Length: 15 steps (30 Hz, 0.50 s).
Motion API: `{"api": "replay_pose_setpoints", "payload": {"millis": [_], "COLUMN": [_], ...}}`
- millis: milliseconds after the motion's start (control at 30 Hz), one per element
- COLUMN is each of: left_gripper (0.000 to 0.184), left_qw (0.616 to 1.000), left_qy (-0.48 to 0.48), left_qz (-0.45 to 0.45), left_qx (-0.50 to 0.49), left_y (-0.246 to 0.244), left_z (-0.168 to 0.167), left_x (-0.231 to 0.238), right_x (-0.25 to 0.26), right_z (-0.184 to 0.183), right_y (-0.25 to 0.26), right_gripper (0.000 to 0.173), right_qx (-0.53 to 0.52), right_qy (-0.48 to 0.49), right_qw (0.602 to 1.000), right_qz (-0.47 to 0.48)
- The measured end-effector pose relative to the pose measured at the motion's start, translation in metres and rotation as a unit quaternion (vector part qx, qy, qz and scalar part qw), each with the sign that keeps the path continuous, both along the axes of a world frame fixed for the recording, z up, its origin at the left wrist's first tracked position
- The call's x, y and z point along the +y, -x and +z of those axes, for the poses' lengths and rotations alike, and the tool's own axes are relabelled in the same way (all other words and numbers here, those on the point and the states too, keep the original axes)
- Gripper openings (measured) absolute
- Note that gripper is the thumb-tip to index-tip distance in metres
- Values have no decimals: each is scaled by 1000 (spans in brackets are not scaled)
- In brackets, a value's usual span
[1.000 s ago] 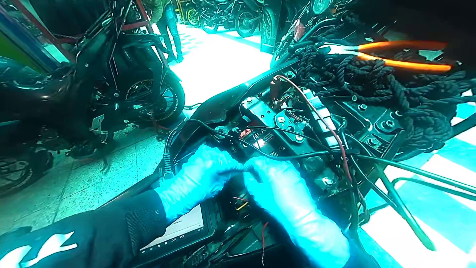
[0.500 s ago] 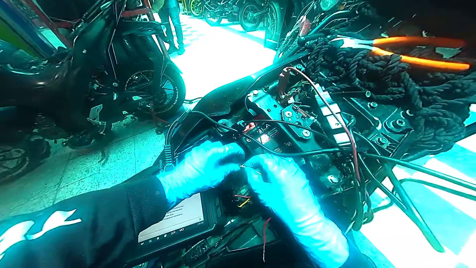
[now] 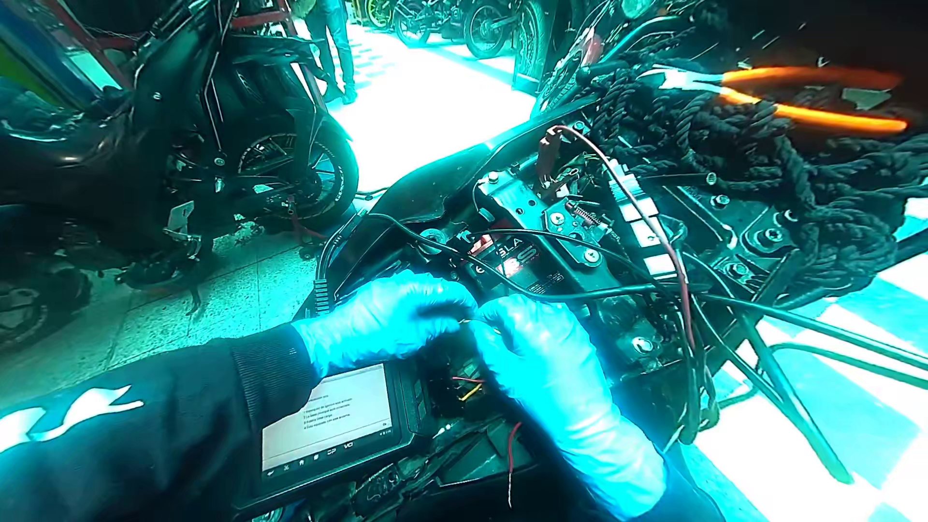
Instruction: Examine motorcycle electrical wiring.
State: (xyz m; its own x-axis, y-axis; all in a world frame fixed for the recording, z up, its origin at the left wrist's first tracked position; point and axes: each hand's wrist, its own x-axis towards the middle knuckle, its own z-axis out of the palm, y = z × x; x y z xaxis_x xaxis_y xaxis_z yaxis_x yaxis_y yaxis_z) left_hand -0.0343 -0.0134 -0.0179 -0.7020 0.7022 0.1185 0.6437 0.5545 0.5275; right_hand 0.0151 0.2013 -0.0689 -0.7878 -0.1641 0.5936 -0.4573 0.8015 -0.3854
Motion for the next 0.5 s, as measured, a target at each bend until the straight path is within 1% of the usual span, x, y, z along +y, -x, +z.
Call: {"api": "replay_pose_setpoints", "payload": {"millis": [67, 233, 300, 367, 500], "left_gripper": [21, 17, 16, 14, 12], "left_qw": [1000, 993, 989, 990, 996], "left_qy": [5, 26, 32, 36, 31], "left_qz": [-4, -73, -95, -95, -65], "left_qx": [-3, 91, 107, 97, 53], "left_y": [1, 12, 16, 17, 10], "left_z": [2, -2, -4, -2, 5], "left_x": [-1, -7, -7, -7, -1], "right_x": [0, -2, -2, -2, -2], "right_z": [0, 4, 4, 4, 4], "right_y": [1, 2, 3, 4, 3], "right_gripper": [15, 16, 17, 17, 18], "right_qx": [17, 17, 12, 22, 34], "right_qy": [-13, -35, -37, -34, -42], "right_qw": [1000, 999, 999, 999, 998], "right_qz": [3, 19, 22, 27, 18]}}
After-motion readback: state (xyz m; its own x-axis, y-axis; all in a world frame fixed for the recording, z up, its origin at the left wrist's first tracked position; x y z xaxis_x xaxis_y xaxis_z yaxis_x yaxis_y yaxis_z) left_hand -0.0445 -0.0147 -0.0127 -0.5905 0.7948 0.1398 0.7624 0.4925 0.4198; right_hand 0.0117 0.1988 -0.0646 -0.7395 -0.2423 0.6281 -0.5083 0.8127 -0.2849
